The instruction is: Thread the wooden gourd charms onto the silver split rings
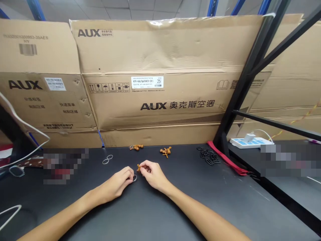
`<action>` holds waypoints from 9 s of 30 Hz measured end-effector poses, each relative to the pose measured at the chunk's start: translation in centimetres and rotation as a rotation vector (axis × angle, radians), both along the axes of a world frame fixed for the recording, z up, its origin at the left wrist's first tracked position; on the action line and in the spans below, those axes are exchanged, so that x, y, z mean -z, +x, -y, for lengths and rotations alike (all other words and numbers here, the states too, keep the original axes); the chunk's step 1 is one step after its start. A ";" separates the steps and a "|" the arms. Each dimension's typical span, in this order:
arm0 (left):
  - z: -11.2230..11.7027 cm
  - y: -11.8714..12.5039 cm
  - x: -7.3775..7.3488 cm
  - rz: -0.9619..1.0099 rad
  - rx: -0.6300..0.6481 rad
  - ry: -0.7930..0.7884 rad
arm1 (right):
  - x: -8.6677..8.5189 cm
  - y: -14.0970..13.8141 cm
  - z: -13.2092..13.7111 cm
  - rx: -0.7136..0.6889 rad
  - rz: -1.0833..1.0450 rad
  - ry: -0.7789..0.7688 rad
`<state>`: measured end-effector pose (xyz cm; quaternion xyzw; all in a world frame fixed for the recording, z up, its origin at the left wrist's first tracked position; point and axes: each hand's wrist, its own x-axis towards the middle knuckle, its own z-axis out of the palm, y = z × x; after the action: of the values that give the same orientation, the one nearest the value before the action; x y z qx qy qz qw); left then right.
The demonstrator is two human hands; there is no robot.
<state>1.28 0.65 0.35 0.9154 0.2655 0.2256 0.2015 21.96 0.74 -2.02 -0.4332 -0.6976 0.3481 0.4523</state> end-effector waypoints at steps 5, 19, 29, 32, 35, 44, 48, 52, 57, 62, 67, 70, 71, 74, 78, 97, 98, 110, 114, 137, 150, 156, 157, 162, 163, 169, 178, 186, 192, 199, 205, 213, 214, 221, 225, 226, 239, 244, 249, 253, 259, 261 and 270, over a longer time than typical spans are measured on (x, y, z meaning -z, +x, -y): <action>-0.3 0.5 0.6 0.156 -0.112 -0.056 | 0.1 0.0 0.0 -0.021 -0.046 -0.031; 0.0 1.0 0.7 0.216 -0.197 -0.115 | -0.9 -0.9 1.4 -0.211 -0.139 -0.158; -0.1 1.0 0.4 0.183 -0.172 -0.180 | -1.1 -0.8 1.4 -0.217 -0.158 -0.152; -0.2 0.9 0.3 0.178 -0.169 -0.215 | -1.0 -0.9 1.4 -0.203 -0.127 -0.140; -0.3 0.8 0.2 0.174 -0.166 -0.248 | -0.9 -0.9 1.3 -0.190 -0.117 -0.139; -0.4 0.8 0.4 0.167 -0.160 -0.311 | -1.2 -1.1 1.5 -0.229 -0.111 -0.128; -0.4 0.7 0.2 0.128 -0.134 -0.306 | -1.1 -1.2 1.6 -0.218 -0.098 -0.077; -0.3 0.6 -0.1 0.126 -0.103 -0.331 | -1.1 -1.1 1.6 -0.224 -0.088 -0.084; -0.6 0.3 -0.3 0.159 -0.049 -0.425 | -0.8 -0.9 1.3 -0.229 -0.111 -0.137; -0.8 0.1 -0.3 0.162 0.008 -0.465 | -0.7 -0.8 1.0 -0.209 -0.068 -0.102; -0.9 0.0 -0.3 0.127 -0.006 -0.452 | -1.0 -0.9 1.5 -0.184 0.015 0.032; -0.8 0.0 -0.4 0.119 -0.013 -0.457 | -1.0 -1.0 1.9 -0.189 0.074 0.143; -0.8 0.0 -0.4 0.118 -0.014 -0.460 | -0.9 -1.1 2.0 -0.191 0.098 0.184; -0.8 -0.1 -0.5 0.107 -0.019 -0.468 | -0.9 -1.0 2.1 -0.192 0.173 0.319; -0.9 -0.2 -0.5 0.104 -0.006 -0.474 | -1.0 -0.9 2.0 -0.187 0.269 0.436; -0.9 -0.4 -0.9 0.049 0.041 -0.512 | -0.7 -1.2 2.3 -0.139 0.168 0.209; -0.9 -0.4 -1.0 0.056 0.048 -0.518 | -0.7 -1.2 2.3 -0.138 0.161 0.207; -1.1 -0.5 -1.0 0.001 0.024 -0.453 | -0.8 -1.2 2.3 -0.136 0.259 0.354; -0.9 -0.5 -1.1 0.013 0.043 -0.415 | -0.5 -1.3 2.3 -0.075 0.317 0.389; -0.9 0.0 -1.3 0.029 0.001 -0.423 | -0.7 -1.2 1.9 -0.090 0.126 0.189; -1.1 -0.2 -1.3 0.044 0.037 -0.472 | -0.8 -1.4 2.3 -0.086 0.214 0.387; -1.1 -0.4 -1.1 0.037 0.063 -0.468 | -0.5 -1.7 2.3 -0.059 0.189 0.399; -1.1 -0.4 -1.1 0.035 0.064 -0.469 | -0.4 -1.7 2.2 -0.064 0.198 0.402; -1.2 -0.5 -1.3 0.032 0.067 -0.442 | 0.0 -1.4 1.9 -0.035 0.234 0.393; -1.2 -0.6 -1.3 0.031 0.070 -0.424 | 0.0 -1.4 1.8 -0.027 0.236 0.382; -0.5 -0.7 -1.2 -0.005 0.039 -0.180 | -0.1 -1.0 1.2 0.010 0.239 0.240; -0.3 -0.7 -0.5 -0.106 -0.100 0.149 | 0.0 -0.3 0.6 0.047 0.486 0.307; -0.4 -0.3 0.6 -0.072 -0.116 0.177 | -0.3 -0.4 1.1 -0.090 0.445 0.337; -0.7 -0.5 0.7 -0.052 -0.077 0.143 | 0.0 -0.3 0.7 0.059 0.560 0.324; -0.5 -0.4 0.4 -0.065 -0.091 0.117 | -0.4 -0.3 1.2 -0.006 0.592 0.372; -0.5 -0.4 0.3 -0.081 -0.127 0.113 | -0.1 0.0 0.7 -0.008 0.600 0.414; -0.3 -0.1 0.7 -0.033 -0.176 0.174 | -0.2 -0.2 1.1 -0.133 0.474 0.427; -0.3 0.0 0.8 -0.032 -0.181 0.174 | -0.3 -0.2 1.2 -0.154 0.456 0.418; -0.5 -0.1 0.8 -0.030 -0.156 0.162 | -0.1 -0.2 0.8 -0.035 0.414 0.334; -0.4 -0.1 0.7 -0.032 -0.153 0.148 | 0.0 -0.2 0.6 0.021 0.411 0.316; -0.4 0.0 0.7 -0.026 -0.160 0.152 | 0.0 -0.3 0.7 -0.004 0.400 0.319; -0.3 0.0 0.6 -0.037 -0.137 0.165 | 0.0 -0.2 0.6 0.012 0.382 0.331; -0.2 0.0 0.8 -0.014 -0.148 0.197 | -0.5 -0.6 1.3 -0.118 0.339 0.307; -0.5 0.0 0.9 -0.012 -0.138 0.179 | 0.0 -0.4 0.6 0.037 0.354 0.278; -0.5 0.0 0.9 -0.022 -0.115 0.143 | 0.5 -0.2 0.1 0.070 0.393 0.300; -0.3 0.2 0.6 0.009 -0.068 0.132 | 0.4 -0.2 0.2 0.086 0.423 0.308; -0.3 0.2 0.5 0.008 -0.053 0.122 | 0.4 -0.2 0.2 0.083 0.423 0.300; -0.1 0.1 0.5 -0.015 -0.190 0.198 | 0.0 -0.1 0.5 0.189 0.430 0.424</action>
<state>1.33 0.77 -0.19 0.9033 0.3288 0.2621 0.0857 21.81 0.27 -2.04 -0.4558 -0.7909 0.0520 0.4050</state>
